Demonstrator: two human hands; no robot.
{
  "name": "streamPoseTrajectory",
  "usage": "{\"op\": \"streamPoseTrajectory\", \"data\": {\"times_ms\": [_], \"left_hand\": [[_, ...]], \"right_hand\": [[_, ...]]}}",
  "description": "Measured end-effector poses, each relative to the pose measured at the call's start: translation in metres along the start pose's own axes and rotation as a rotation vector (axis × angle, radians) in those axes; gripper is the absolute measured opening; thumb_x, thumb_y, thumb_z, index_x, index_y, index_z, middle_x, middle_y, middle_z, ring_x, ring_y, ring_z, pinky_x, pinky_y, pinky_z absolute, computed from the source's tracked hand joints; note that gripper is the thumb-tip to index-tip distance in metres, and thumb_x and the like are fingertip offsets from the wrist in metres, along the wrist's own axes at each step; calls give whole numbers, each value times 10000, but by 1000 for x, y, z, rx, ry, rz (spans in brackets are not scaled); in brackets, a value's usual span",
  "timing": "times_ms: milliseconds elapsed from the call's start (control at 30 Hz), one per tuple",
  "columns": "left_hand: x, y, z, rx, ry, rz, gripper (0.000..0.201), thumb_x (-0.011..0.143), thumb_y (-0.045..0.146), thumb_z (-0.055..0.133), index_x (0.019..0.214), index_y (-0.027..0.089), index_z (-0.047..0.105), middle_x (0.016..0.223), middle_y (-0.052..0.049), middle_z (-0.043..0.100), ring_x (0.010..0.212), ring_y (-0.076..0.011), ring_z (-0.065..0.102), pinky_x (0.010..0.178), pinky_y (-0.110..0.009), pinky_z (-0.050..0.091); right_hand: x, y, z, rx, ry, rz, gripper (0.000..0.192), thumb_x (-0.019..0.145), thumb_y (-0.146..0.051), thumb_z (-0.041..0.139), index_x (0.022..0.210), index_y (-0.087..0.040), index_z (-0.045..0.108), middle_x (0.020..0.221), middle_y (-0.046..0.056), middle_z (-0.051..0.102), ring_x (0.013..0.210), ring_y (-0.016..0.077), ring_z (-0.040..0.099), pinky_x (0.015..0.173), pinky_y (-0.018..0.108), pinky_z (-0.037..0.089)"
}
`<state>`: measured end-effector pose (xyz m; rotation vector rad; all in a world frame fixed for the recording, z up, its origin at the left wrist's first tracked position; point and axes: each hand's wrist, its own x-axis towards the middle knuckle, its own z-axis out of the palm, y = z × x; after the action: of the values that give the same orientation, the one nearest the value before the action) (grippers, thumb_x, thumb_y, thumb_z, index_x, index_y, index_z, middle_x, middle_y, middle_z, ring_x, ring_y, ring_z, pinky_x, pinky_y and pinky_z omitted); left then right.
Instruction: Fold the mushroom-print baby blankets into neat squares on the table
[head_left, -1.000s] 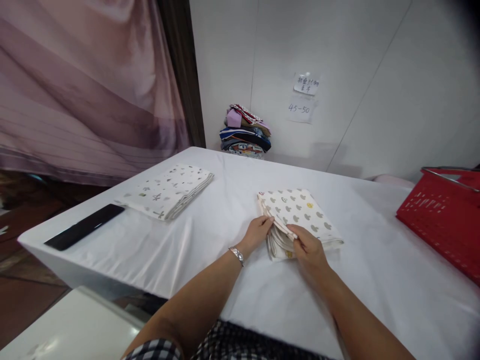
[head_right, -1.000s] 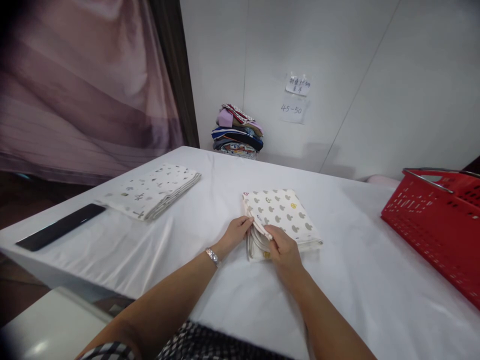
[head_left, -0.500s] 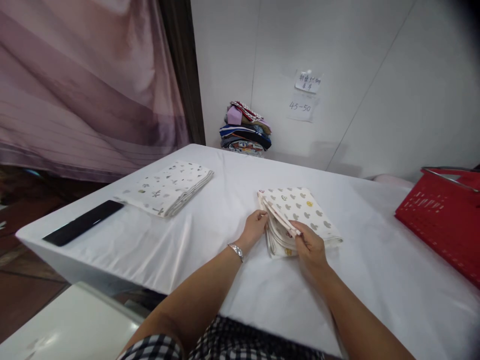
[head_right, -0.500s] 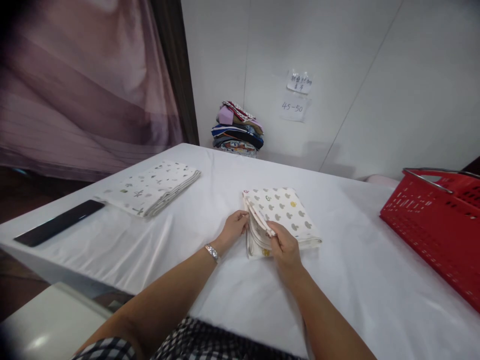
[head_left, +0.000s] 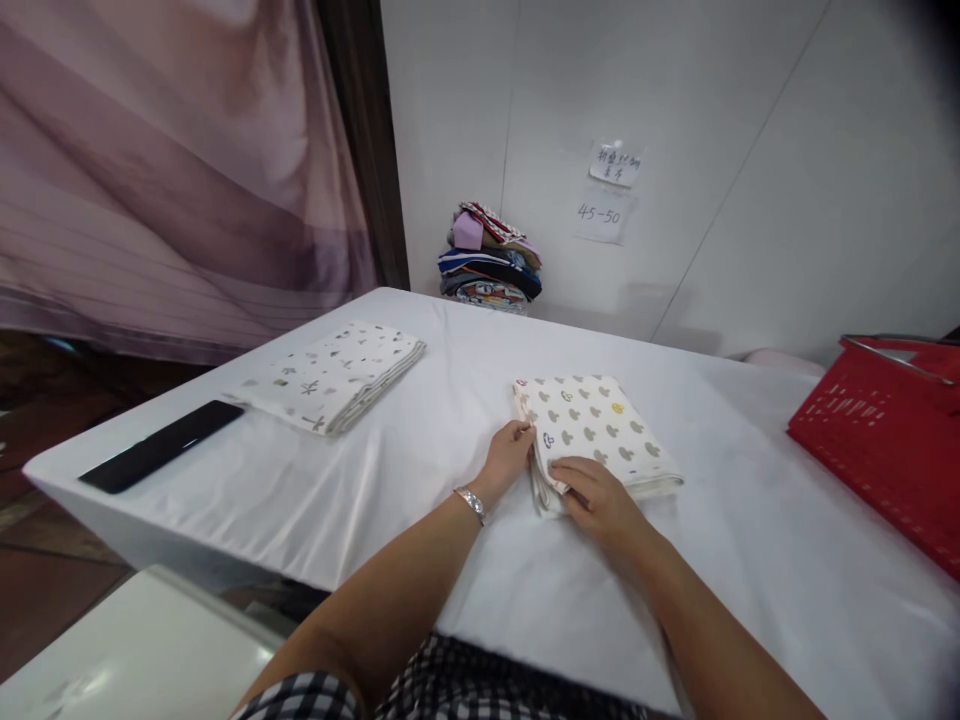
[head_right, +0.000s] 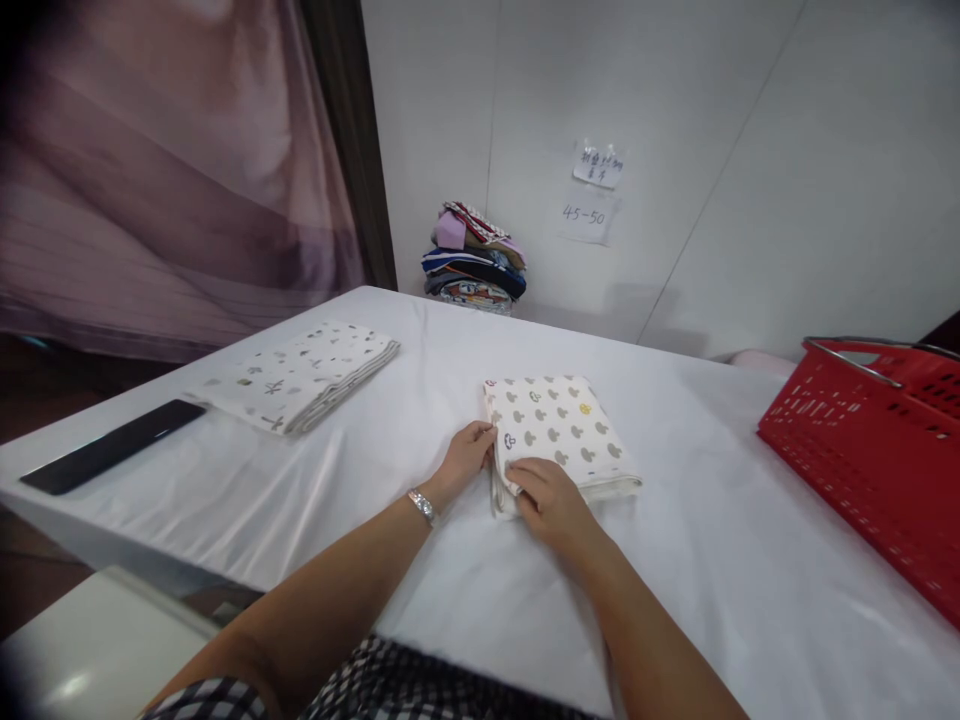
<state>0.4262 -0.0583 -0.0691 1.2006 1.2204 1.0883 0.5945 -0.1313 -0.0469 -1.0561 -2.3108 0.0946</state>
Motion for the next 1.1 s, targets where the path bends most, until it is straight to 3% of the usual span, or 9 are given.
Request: {"op": "streamPoseTrajectory", "data": {"times_ms": [100, 300, 433, 533, 833, 1100], "left_hand": [[-1, 2, 0, 32, 14, -3, 215, 820, 380, 525, 842, 169, 559, 549, 46, 498, 472, -81, 447, 468, -204, 360], [-3, 3, 0, 73, 7, 8, 235, 836, 397, 513, 844, 166, 562, 608, 37, 512, 444, -68, 444, 446, -204, 352], [0, -1, 0, 69, -3, -1, 233, 853, 391, 489, 867, 167, 550, 589, 39, 513, 428, -74, 453, 428, -205, 355], [2, -3, 0, 78, -10, -10, 219, 849, 391, 507, 875, 176, 540, 569, 50, 506, 427, -70, 454, 420, -191, 351], [3, 5, -1, 41, 6, -59, 177, 843, 349, 528, 854, 173, 549, 566, 44, 508, 447, -78, 476, 436, -194, 374], [36, 9, 4, 43, 126, -78, 264, 798, 384, 589, 929, 156, 559, 730, -7, 581, 474, -79, 484, 425, -201, 370]], "right_hand": [[-2, 5, 2, 24, 42, 5, 424, 813, -94, 376, 1119, -244, 628, 1102, 59, 654, 1021, 208, 604, 867, 406, 523], [-5, 12, 0, 73, 285, 39, 408, 820, -83, 378, 1125, -217, 614, 1120, 78, 639, 1067, 211, 580, 902, 412, 507], [-3, 8, 1, 51, 109, 6, 403, 801, -75, 383, 1063, -239, 643, 1088, 56, 654, 1027, 206, 598, 880, 405, 515], [-2, 4, 2, 42, 5, 15, 422, 798, -82, 399, 1117, -245, 622, 1126, 53, 637, 1034, 203, 592, 883, 395, 514], [-2, 2, 3, -56, -42, 94, 549, 769, -90, 427, 1297, -221, 500, 1318, 84, 511, 1191, 238, 488, 984, 435, 446], [-3, 7, 4, -59, -66, 124, 561, 754, -84, 420, 1295, -213, 489, 1242, 89, 572, 1120, 246, 534, 954, 459, 452]]}}
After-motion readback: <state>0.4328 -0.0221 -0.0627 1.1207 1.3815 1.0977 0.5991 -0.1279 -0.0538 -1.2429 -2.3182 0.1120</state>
